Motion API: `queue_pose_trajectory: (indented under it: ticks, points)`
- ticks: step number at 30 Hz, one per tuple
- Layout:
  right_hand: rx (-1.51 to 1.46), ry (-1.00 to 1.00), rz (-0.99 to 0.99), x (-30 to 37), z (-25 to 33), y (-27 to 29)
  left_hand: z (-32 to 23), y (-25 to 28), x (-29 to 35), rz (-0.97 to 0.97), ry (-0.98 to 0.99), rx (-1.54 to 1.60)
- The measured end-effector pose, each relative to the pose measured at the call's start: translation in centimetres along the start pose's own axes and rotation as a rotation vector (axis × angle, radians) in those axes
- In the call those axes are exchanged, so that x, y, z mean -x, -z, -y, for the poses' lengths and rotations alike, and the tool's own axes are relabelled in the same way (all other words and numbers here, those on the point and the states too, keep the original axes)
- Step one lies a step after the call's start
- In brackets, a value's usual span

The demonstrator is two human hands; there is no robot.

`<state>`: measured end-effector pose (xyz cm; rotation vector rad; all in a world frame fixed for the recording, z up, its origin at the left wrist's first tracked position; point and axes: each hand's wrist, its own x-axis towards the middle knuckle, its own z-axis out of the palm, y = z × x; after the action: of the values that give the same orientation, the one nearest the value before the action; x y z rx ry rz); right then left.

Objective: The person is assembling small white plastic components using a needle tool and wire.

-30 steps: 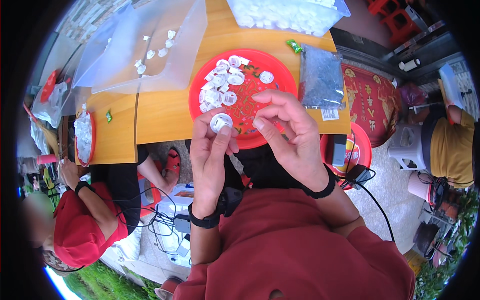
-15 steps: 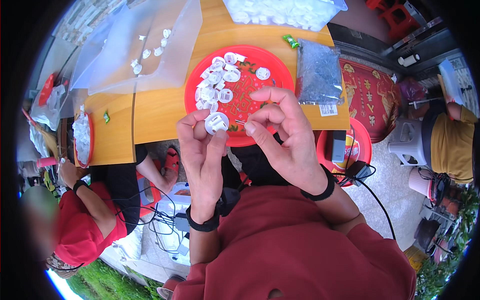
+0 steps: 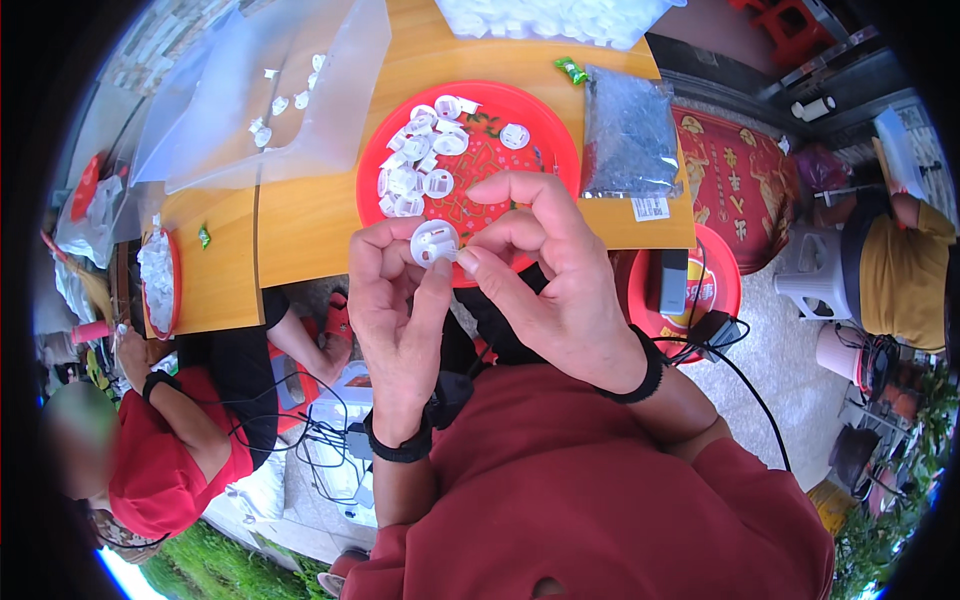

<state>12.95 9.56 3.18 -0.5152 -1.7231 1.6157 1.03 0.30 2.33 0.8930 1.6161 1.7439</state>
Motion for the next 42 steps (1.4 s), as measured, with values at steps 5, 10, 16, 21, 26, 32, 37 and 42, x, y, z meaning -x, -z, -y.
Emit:
queue_pose_trajectory:
  ticks: [5, 10, 16, 21, 26, 32, 37, 42]
  points:
    - [0.014, 0.021, -0.014, 0.1, -0.3, 0.1, 0.0, -0.1, 0.0, 0.017, 0.003, -0.063]
    - [0.035, 0.036, -0.015, 0.1, -0.5, 0.1, 0.1, 0.0, 0.1, 0.02, -0.024, -0.08]
    - [0.075, 0.036, -0.034, 0.1, -0.5, 0.2, 0.1, 0.0, 0.3, 0.015, -0.004, -0.095]
    - [0.076, 0.049, -0.034, 0.1, -0.7, 0.2, 0.0, 0.0, 0.4, 0.016, -0.001, -0.122]
    - [0.094, 0.052, 0.002, 0.0, -0.6, 0.4, 0.0, -0.1, 0.3, 0.009, -0.018, -0.163]
    - [0.081, 0.056, -0.008, 0.0, -0.8, 0.4, 0.3, 0.0, 0.3, 0.019, -0.021, -0.173]
    - [0.086, 0.049, -0.008, 0.1, -1.0, 0.4, 0.1, -0.2, 0.4, -0.019, -0.056, -0.302]
    - [0.203, 0.112, -0.032, 0.2, -1.0, 0.2, 0.1, -0.7, 0.6, -0.081, -0.189, -0.546]
